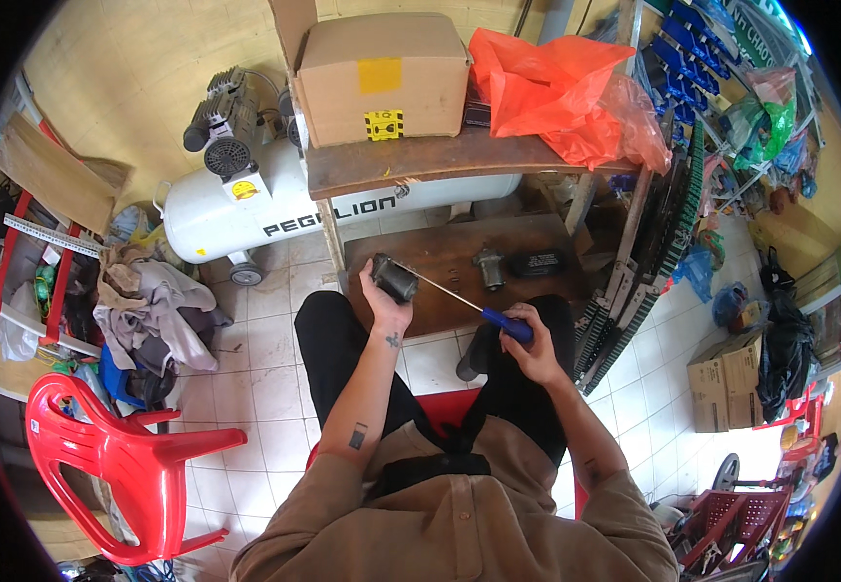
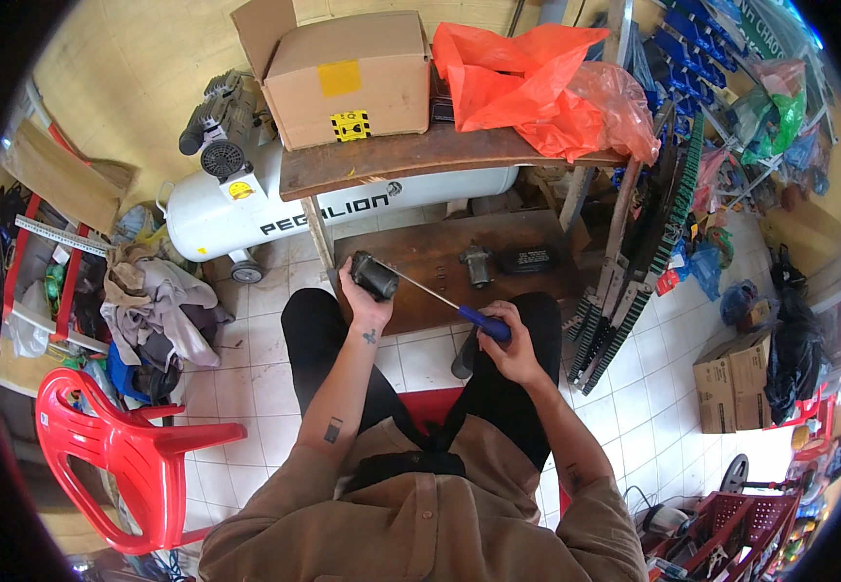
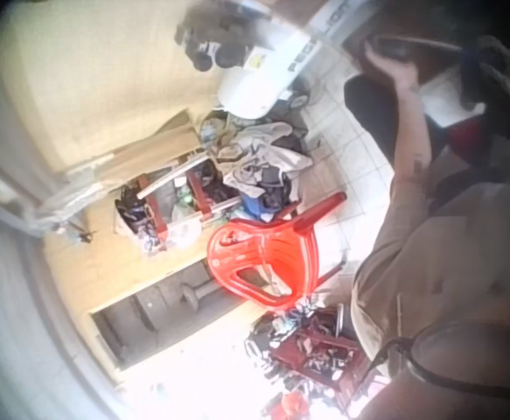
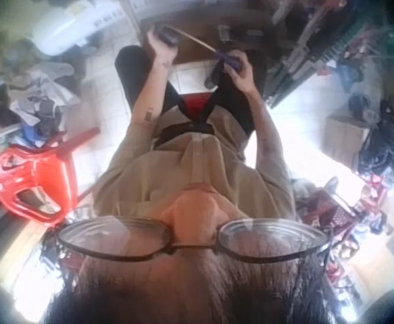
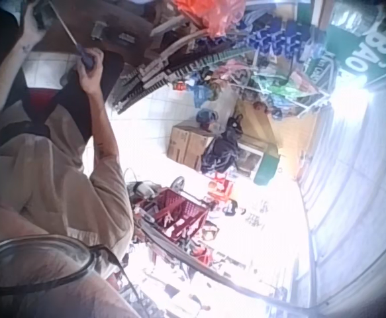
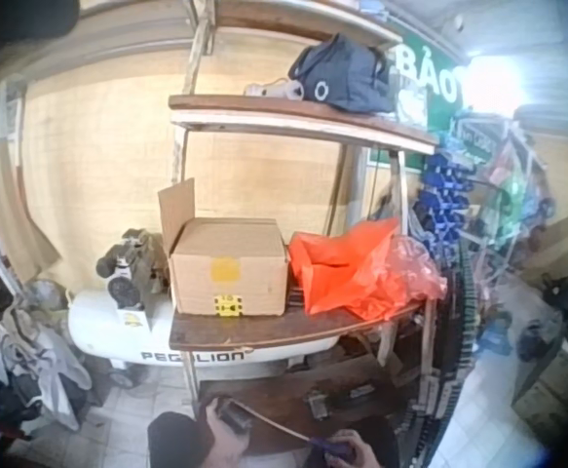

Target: The person holds a metal part and uses a screwdriver to loosen a screw, then sets the screwdriver down and uses their fingers to unscrew and remove several screws from the part, placing the screws on a nearby bench.

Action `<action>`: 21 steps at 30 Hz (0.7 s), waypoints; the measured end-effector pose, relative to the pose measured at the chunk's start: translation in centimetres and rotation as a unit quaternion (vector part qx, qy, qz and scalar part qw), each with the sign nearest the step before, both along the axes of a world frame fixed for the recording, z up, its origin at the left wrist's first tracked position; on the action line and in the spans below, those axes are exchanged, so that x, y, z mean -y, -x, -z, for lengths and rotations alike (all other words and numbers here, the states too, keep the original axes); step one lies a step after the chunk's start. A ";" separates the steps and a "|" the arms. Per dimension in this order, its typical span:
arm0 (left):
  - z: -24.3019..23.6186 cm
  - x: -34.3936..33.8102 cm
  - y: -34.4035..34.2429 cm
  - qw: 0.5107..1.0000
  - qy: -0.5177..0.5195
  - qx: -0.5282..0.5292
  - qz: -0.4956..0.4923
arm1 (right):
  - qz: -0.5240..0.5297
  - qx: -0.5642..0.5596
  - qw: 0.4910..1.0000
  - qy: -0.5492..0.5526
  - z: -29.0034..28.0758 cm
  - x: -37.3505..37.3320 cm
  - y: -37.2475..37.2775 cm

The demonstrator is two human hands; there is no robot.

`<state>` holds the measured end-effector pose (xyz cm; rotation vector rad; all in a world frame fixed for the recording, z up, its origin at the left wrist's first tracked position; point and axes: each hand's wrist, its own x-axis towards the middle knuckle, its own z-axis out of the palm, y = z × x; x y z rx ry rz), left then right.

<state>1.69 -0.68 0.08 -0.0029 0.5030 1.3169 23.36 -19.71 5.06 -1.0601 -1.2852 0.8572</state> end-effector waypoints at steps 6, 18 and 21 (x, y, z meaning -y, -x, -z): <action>-1.0 0.5 -0.2 1.000 0.017 -0.004 0.004 | 0.084 0.039 0.996 -0.001 0.2 0.3 0.6; -1.0 0.0 0.2 1.000 0.011 0.002 -0.003 | 0.095 0.201 0.966 0.132 -0.2 0.5 0.0; -1.0 0.0 0.2 1.000 0.009 0.003 -0.004 | 0.104 0.245 0.962 0.066 2.1 0.3 -0.9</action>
